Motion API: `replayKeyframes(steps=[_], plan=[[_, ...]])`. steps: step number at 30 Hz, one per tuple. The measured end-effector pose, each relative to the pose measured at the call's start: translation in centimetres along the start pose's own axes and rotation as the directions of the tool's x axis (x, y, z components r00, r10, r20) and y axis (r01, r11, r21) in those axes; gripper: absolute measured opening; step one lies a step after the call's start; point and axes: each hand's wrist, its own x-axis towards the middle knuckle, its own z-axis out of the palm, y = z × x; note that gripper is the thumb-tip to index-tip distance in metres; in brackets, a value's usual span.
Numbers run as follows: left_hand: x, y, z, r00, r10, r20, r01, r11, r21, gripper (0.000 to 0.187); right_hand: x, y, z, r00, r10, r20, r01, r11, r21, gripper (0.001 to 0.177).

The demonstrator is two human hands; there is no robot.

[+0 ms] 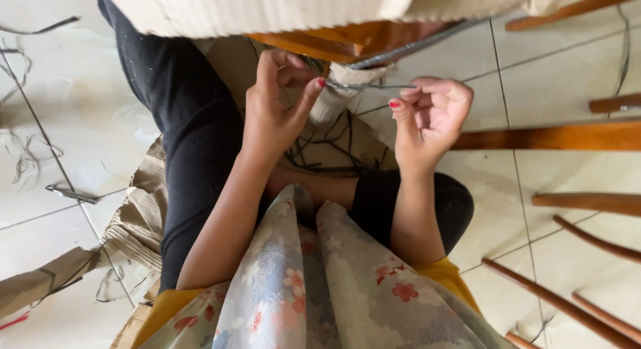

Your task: Wrapping and securing protective material around a wooden chair leg using thin strips

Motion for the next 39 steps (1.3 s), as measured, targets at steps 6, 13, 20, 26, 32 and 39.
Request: replayKeyframes(steps=[6, 13, 20, 26, 32, 39], plan=[[-8.9, -7.8, 1.6, 0.795, -0.417, 0.441, 0.062, 0.779, 0.624, 0.036, -2.1, 6.1, -5.7, 0.851, 0.439, 0.287, -0.241, 0.814, -0.529, 0.017], [-14.6, -10.0, 7.7, 0.382, -0.679, 0.627, -0.107, 0.641, 0.760, 0.034, -8.1, 16.4, -3.5, 0.476, 0.831, 0.289, -0.207, 0.425, -0.881, 0.014], [-14.0, -11.0, 6.6, 0.289, -0.690, 0.663, -0.055, 0.680, 0.731, 0.054, -7.8, 16.9, -0.2, 0.456, 0.861, 0.226, -0.338, 0.402, -0.851, 0.044], [-12.8, -10.2, 5.8, 0.274, -0.676, 0.684, -0.042, 0.702, 0.711, 0.052, -9.8, 21.8, -0.1, 0.540, 0.804, 0.249, -0.485, 0.539, -0.689, 0.043], [-11.1, -9.8, 4.2, 0.290, -0.681, 0.673, 0.071, 0.716, 0.694, 0.050, -8.6, 20.5, -0.4, 0.629, 0.753, 0.196, -0.481, 0.574, -0.663, 0.024], [-8.3, -10.5, -0.3, 0.471, -0.683, 0.558, 0.236, 0.707, 0.667, 0.045, -4.1, 13.7, -2.6, 0.906, 0.414, 0.092, -0.351, 0.854, -0.383, 0.013]])
